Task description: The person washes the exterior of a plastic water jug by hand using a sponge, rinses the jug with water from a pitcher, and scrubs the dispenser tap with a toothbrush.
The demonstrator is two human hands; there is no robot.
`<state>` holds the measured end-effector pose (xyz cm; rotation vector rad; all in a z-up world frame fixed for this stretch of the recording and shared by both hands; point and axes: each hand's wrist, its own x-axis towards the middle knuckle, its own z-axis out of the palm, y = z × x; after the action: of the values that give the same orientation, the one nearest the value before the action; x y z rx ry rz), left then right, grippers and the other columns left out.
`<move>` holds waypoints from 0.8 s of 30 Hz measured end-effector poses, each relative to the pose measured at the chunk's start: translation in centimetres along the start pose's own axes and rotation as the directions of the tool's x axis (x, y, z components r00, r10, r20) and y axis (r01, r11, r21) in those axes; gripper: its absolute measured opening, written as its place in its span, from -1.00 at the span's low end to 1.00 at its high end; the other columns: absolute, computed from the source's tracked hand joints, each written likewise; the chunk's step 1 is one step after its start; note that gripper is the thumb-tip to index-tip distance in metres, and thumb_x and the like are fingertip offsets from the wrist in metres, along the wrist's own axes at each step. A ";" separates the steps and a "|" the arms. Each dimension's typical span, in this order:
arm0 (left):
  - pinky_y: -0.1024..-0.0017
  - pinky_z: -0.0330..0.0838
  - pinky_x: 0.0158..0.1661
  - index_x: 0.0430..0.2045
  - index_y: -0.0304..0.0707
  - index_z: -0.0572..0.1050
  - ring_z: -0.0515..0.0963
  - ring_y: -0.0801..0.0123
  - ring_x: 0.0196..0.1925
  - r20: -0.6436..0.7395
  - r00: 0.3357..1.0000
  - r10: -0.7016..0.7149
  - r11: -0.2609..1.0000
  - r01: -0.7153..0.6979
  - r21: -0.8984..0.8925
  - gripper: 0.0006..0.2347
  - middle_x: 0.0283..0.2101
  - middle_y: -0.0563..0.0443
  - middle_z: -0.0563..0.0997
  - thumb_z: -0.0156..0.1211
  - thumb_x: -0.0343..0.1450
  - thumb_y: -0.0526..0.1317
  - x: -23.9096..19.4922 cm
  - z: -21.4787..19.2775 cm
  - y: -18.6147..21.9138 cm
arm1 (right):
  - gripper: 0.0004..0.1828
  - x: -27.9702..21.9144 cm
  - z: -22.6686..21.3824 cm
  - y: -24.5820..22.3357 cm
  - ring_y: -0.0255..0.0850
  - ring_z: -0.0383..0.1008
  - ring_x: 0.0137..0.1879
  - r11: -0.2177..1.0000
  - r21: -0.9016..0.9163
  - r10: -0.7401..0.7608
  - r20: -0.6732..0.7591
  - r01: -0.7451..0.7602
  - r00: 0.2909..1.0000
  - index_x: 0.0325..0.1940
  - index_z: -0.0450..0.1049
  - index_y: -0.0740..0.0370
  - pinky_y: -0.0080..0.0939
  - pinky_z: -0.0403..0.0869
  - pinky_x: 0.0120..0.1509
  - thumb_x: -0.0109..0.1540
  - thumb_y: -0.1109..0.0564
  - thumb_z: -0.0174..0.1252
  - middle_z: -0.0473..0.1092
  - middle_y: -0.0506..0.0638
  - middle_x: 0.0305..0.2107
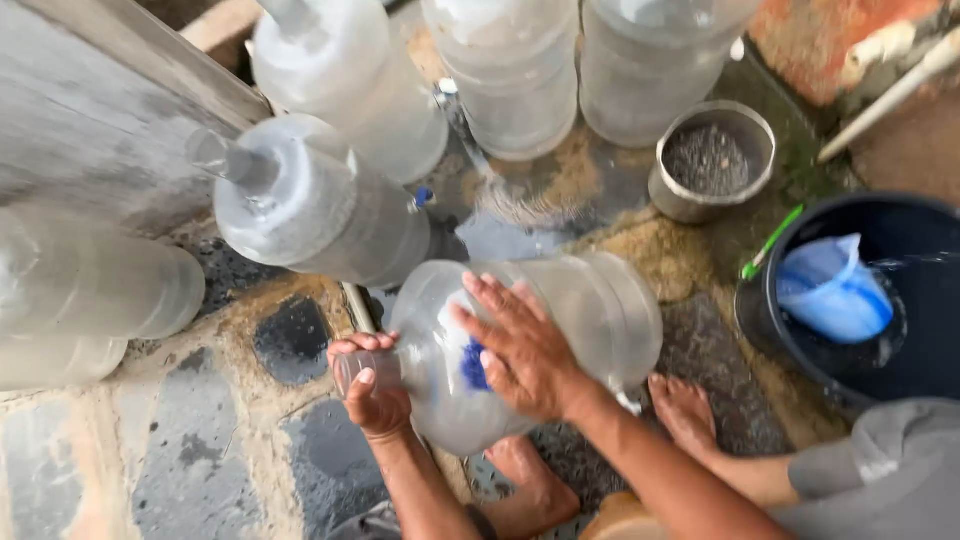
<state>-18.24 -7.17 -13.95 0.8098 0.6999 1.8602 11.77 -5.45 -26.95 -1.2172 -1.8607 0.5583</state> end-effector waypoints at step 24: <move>0.34 0.48 0.06 -0.05 -0.30 0.39 0.57 0.26 -0.02 0.242 0.970 -0.036 0.768 -0.128 0.628 -0.59 -0.11 -0.05 0.53 0.40 0.28 -0.24 -2.1 27.6 -11.1 | -0.36 3.0 -18.6 -7.6 0.15 0.01 0.55 0.761 -0.624 0.155 -0.090 -0.177 0.984 0.45 0.20 0.20 0.39 -0.06 0.52 0.27 0.09 0.01 0.13 0.22 0.44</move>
<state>9.89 -1.59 -5.82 1.4790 1.1925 1.5153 22.44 -7.33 -9.74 -1.8291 -1.9896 -0.0288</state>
